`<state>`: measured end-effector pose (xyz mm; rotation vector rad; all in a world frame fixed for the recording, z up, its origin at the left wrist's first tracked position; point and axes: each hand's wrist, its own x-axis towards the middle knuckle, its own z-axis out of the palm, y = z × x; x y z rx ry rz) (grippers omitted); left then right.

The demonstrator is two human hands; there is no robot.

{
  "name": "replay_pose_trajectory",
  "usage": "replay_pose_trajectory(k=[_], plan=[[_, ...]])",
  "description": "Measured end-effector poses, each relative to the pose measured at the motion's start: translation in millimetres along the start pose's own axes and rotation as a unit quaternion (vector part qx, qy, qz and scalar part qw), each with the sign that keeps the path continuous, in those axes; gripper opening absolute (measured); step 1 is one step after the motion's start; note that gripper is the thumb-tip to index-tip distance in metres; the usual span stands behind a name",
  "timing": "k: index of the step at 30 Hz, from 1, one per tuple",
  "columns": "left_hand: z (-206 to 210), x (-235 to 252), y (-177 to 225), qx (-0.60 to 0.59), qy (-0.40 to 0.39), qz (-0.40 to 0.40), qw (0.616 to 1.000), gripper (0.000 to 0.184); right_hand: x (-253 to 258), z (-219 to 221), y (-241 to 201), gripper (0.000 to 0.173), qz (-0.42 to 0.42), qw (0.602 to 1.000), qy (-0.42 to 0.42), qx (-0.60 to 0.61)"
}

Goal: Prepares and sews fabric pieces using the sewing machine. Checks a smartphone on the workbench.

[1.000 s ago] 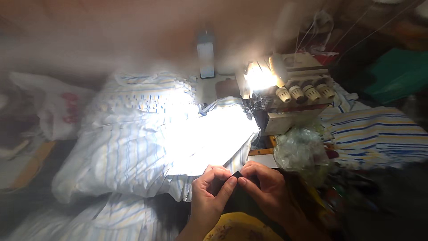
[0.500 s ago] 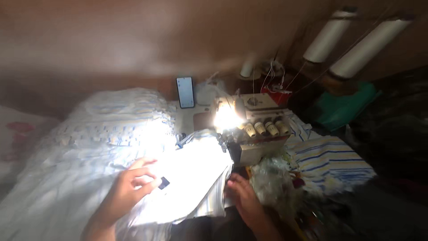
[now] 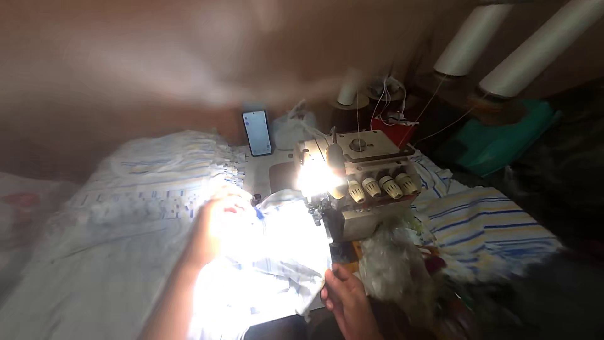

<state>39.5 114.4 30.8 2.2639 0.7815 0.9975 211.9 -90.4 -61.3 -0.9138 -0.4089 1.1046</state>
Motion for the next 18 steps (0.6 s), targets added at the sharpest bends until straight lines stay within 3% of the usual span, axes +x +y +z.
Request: replay_pose_trajectory(k=[2, 4, 9, 11, 14, 18], plan=[[38, -13, 29, -0.095, -0.019, -0.026, 0.995, 0.013, -3, -3, 1, 0.027, -0.01, 1.0, 0.004, -0.014], [62, -18, 42, -0.049, -0.027, -0.052, 0.997, 0.017, -6, -5, -1, 0.024, -0.003, 0.999, 0.008, -0.042], [87, -8, 37, 0.113, 0.137, 0.088, 0.98, 0.018, -7, -7, 0, 0.022, 0.0, 0.998, 0.028, -0.057], [98, -13, 40, 0.142, 0.128, 0.128, 0.973, 0.027, -6, -6, 2, 0.022, -0.001, 0.998, 0.029, -0.061], [112, -20, 41, 0.22, 0.1, 0.211, 0.947, 0.023, -6, -8, 3, 0.022, 0.003, 0.998, 0.028, -0.059], [110, -25, 44, 0.223, 0.059, 0.206, 0.951, 0.026, -4, -10, 2, 0.024, -0.007, 0.999, 0.01, -0.051]])
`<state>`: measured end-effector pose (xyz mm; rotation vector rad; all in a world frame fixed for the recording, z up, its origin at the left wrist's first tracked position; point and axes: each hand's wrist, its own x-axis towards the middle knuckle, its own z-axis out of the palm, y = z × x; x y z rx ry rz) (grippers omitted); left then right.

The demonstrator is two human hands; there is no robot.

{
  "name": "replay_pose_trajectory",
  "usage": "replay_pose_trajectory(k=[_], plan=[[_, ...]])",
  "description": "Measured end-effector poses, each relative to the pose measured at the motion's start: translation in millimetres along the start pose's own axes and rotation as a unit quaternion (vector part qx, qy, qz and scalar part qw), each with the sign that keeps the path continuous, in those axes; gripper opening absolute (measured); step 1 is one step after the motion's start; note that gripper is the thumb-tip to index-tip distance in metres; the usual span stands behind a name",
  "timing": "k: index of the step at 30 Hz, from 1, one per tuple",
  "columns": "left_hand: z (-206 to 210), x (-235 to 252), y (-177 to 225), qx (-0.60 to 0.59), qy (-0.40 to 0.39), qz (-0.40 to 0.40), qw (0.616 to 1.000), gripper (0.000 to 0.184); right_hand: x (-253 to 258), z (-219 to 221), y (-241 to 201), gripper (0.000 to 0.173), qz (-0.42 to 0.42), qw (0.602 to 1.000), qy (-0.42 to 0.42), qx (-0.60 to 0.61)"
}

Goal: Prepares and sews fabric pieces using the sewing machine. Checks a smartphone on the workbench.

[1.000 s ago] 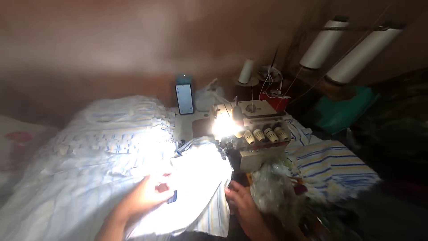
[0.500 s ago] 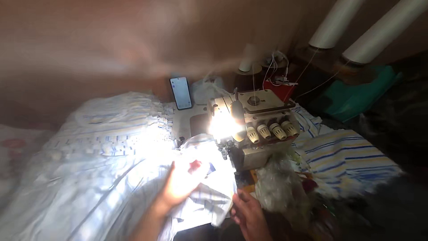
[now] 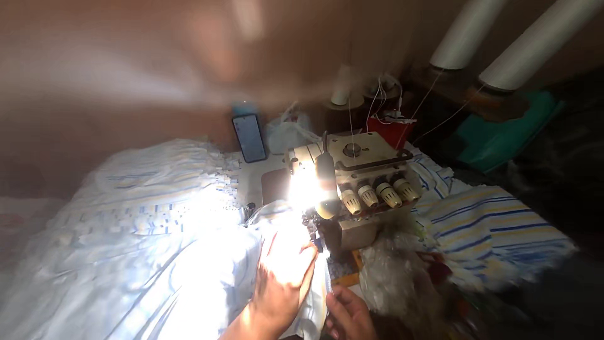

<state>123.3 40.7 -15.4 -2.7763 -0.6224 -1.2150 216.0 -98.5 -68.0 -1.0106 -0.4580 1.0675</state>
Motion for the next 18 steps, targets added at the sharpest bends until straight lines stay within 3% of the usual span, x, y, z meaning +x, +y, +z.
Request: replay_pose_trajectory(k=[12, 18], plan=[[-2, -4, -1, -0.085, -0.052, -0.066, 0.993, 0.026, 1, -3, 0, 0.023, 0.016, 1.0, -0.001, -0.007], [5, 0, -6, -0.004, -0.038, -0.041, 0.998, 0.03, 1, -4, 1, 0.024, 0.007, 1.0, -0.012, 0.003]])
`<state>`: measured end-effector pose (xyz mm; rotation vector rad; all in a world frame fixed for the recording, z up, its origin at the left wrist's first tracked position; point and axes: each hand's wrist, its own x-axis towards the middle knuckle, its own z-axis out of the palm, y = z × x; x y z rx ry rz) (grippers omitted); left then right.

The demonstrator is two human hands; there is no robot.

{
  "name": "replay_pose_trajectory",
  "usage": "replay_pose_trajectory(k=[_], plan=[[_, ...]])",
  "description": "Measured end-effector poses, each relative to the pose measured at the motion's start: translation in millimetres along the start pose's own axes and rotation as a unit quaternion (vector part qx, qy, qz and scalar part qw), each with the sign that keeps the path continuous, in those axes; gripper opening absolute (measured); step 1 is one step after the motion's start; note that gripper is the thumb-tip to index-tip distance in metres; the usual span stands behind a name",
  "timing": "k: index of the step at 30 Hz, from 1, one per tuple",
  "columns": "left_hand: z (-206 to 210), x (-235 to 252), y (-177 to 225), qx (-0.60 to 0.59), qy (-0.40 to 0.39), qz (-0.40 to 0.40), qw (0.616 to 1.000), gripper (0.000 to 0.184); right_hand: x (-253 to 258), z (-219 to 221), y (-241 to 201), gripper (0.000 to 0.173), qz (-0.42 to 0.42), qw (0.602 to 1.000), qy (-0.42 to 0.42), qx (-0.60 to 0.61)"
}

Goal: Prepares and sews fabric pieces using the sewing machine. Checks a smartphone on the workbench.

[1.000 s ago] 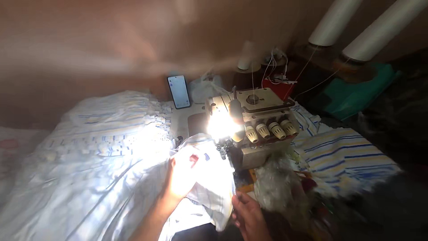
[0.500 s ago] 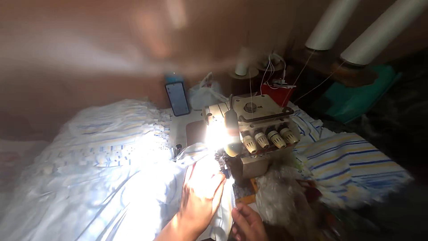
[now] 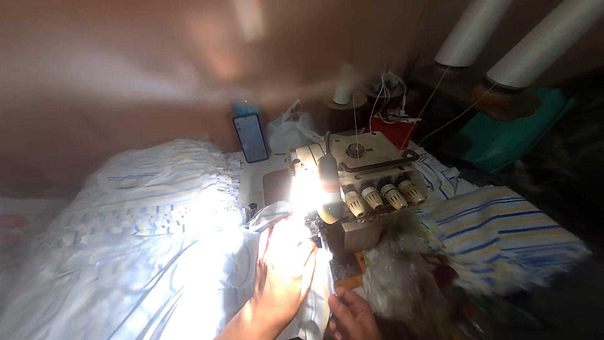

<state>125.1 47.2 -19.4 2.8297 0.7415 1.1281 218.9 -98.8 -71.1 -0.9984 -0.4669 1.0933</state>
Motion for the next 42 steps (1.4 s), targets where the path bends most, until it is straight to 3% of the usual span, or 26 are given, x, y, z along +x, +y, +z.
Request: replay_pose_trajectory(k=[12, 28, 33, 36, 42], plan=[[-12, 12, 3, -0.043, -0.022, -0.049, 0.998, 0.015, 1, 0, 0, 0.023, 0.003, 1.0, 0.001, -0.001], [-15, 21, -4, 0.011, -0.08, 0.018, 0.997, 0.021, 1, 1, 1, 0.022, 0.011, 1.0, 0.003, 0.01], [1, 12, -5, 0.046, -0.002, 0.083, 0.995, 0.026, 2, 1, 0, 0.023, 0.007, 1.0, 0.005, 0.008], [-14, 13, 5, 0.058, -0.059, 0.073, 0.994, 0.029, 1, 2, 0, 0.023, 0.006, 1.0, 0.009, -0.002], [-24, 16, -16, -0.046, -0.101, 0.088, 0.99, 0.028, 0, 0, 2, 0.023, 0.002, 1.0, 0.007, 0.0]])
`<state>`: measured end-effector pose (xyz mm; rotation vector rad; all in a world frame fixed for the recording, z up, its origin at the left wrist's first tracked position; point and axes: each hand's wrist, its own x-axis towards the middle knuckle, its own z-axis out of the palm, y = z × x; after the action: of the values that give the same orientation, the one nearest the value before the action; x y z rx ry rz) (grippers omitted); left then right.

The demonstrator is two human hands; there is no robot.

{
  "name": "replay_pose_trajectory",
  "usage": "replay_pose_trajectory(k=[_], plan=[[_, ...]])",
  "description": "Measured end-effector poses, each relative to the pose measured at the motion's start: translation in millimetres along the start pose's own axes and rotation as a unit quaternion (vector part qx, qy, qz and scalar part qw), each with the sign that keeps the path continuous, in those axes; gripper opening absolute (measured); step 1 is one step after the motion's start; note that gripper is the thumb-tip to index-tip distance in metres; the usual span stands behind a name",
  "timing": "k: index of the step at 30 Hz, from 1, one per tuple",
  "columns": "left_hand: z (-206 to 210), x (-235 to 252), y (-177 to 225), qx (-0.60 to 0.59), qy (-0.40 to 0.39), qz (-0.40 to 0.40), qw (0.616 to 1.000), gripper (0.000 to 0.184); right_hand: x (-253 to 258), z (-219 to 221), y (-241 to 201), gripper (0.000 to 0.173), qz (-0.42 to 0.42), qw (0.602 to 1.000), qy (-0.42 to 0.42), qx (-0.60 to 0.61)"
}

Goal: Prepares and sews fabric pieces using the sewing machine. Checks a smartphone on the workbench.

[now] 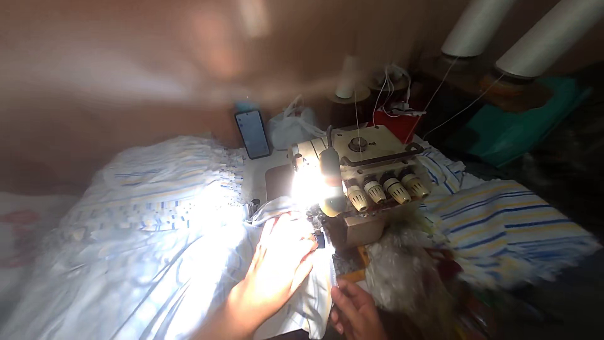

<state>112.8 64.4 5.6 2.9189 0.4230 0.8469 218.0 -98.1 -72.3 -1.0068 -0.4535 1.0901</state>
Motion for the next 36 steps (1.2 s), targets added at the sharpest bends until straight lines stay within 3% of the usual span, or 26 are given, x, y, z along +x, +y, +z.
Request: replay_pose_trajectory(k=[4, 10, 17, 24, 28, 32, 36], plan=[[-3, 6, -5, 0.002, -0.005, 0.025, 1.0, 0.025, 0, 0, -1, 0.023, -0.001, 1.0, -0.001, -0.001], [0, 12, 6, 0.122, -0.002, 0.051, 0.991, 0.024, 0, 1, -1, 0.023, 0.001, 1.0, 0.003, 0.005], [-5, 18, -7, 0.05, -0.03, 0.068, 0.996, 0.024, 0, 2, 0, 0.022, -0.001, 1.0, 0.003, -0.002], [-14, 27, 10, 0.105, -0.051, 0.068, 0.991, 0.017, -2, 4, -2, 0.021, -0.005, 1.0, 0.011, -0.015], [-9, 23, 10, 0.107, -0.065, 0.029, 0.992, 0.022, -2, 4, -2, 0.021, -0.009, 1.0, 0.011, -0.016], [-11, 12, -4, 0.073, -0.043, 0.058, 0.995, 0.03, -1, 3, 0, 0.021, -0.01, 1.0, 0.012, -0.011], [-17, 18, -7, 0.081, -0.063, 0.065, 0.993, 0.02, -1, 4, -1, 0.021, -0.005, 1.0, 0.012, -0.011]])
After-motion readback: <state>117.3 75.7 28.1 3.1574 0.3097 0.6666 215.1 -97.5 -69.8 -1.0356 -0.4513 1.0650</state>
